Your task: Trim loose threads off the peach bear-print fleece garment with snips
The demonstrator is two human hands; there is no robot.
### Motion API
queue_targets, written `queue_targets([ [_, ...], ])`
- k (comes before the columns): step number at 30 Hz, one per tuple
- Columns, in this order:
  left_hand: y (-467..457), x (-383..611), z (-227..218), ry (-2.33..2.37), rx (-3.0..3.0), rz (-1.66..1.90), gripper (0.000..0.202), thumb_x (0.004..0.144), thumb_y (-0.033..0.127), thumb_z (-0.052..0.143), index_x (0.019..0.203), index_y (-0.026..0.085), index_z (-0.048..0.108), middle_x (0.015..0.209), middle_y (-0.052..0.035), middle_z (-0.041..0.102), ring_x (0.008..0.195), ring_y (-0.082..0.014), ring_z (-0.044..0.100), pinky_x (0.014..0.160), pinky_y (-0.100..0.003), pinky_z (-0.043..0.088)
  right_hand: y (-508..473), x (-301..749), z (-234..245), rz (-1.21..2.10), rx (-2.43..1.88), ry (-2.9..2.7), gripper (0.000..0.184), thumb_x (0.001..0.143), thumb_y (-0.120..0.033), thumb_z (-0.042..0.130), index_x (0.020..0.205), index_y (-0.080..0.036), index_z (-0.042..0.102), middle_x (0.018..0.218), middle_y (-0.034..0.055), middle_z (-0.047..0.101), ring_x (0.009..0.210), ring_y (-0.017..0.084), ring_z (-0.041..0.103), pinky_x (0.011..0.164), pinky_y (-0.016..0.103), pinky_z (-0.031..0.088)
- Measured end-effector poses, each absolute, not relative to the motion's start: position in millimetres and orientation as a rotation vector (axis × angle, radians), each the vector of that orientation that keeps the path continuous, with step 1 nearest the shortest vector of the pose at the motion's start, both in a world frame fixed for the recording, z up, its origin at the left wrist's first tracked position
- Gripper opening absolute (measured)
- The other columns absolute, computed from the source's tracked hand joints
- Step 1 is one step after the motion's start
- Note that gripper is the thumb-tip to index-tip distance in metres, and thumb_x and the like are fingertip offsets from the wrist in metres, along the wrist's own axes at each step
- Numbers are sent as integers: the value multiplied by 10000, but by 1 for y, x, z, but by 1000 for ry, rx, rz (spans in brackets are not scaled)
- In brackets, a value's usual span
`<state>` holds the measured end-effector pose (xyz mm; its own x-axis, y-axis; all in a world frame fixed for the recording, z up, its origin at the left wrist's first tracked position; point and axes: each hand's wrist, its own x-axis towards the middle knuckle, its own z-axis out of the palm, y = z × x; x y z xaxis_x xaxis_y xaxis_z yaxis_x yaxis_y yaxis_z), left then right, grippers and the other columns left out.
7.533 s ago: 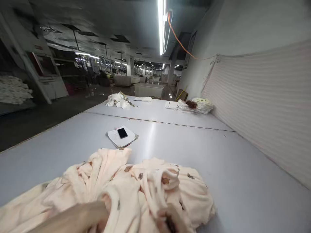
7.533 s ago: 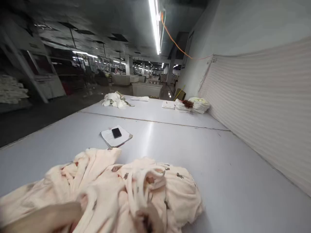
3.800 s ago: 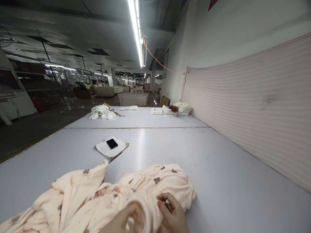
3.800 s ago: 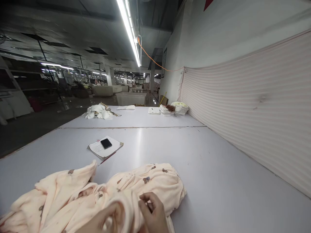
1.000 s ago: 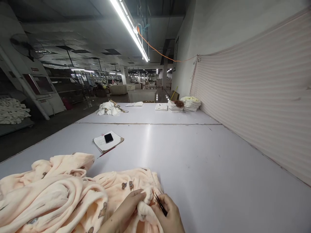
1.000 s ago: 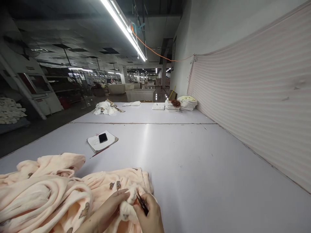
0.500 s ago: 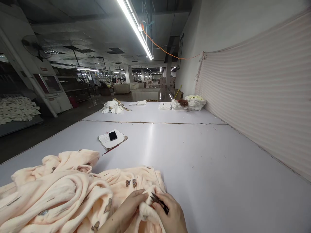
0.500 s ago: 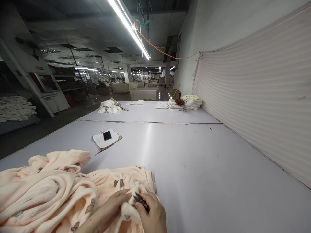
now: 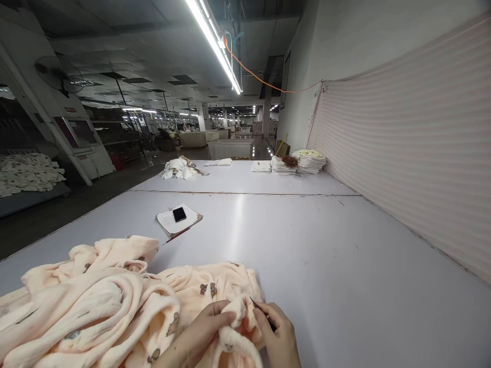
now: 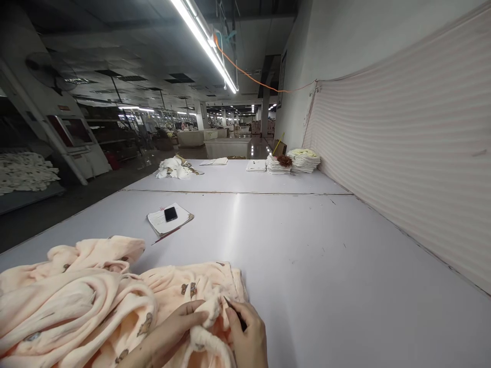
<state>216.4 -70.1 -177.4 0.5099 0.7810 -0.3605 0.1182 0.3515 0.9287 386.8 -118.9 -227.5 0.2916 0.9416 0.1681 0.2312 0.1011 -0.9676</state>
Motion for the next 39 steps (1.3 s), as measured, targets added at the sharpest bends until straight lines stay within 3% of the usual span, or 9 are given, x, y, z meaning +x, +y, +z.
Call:
queue_targets([
  [3,-71,208,-179,1274,1796,647,145,682,177,495,801,203,574,825,-25,584,818,-201,530,744,-285,397,-119,390,-223,717,-1410,-1176,298,812,-422,574,1025,-240,676,1016,79,688,970,225,635,832,269,507],
  [5,-73,203,-181,1453,1964,740,178,678,159,444,815,229,533,829,-14,578,795,-196,525,728,-278,391,-121,388,-218,751,-1373,-1245,294,830,-401,552,1045,-240,671,1044,86,682,995,224,629,855,280,503],
  [9,-79,195,-187,1479,1690,746,129,715,216,415,826,243,475,680,41,547,626,-160,506,610,-246,389,-121,369,-209,773,-1296,-1448,276,833,-309,548,1073,-269,676,1059,79,684,999,223,633,873,306,505],
  [14,-86,191,-195,1254,1428,906,82,713,261,488,779,232,451,644,52,519,594,-146,501,566,-238,394,-117,352,-206,721,-1286,-1524,256,853,-276,517,1035,-275,698,1018,69,703,981,220,643,867,321,515],
  [18,-90,194,-196,1036,1061,982,165,704,270,567,745,231,411,581,70,496,516,-121,472,511,-225,373,-121,358,-211,725,-1284,-1577,303,840,-267,537,1118,-274,656,1053,62,694,997,208,640,875,303,515],
  [24,-97,200,-187,874,605,1010,318,623,257,736,832,230,498,708,51,604,620,-129,564,591,-228,408,-126,354,-215,605,-1258,-1676,355,784,-223,594,1133,-270,643,1018,53,696,885,193,673,771,251,547],
  [29,-98,200,-185,849,581,1024,326,601,258,767,807,209,520,774,22,628,717,-148,595,649,-236,416,-124,346,-203,539,-1302,-1712,312,831,-244,535,1120,-282,646,992,50,700,921,205,665,779,267,541],
  [35,-93,192,-196,852,728,1019,278,656,252,729,772,220,478,690,61,561,643,-112,532,615,-214,380,-121,350,-195,706,-1311,-1669,300,815,-262,570,1100,-266,664,1063,62,693,989,210,648,845,285,521],
  [39,-91,187,-200,819,921,924,226,699,232,703,764,210,487,678,66,534,636,-97,499,610,-204,369,-121,349,-185,751,-1358,-1697,260,816,-246,559,1040,-271,688,992,52,700,936,212,656,811,300,526],
])
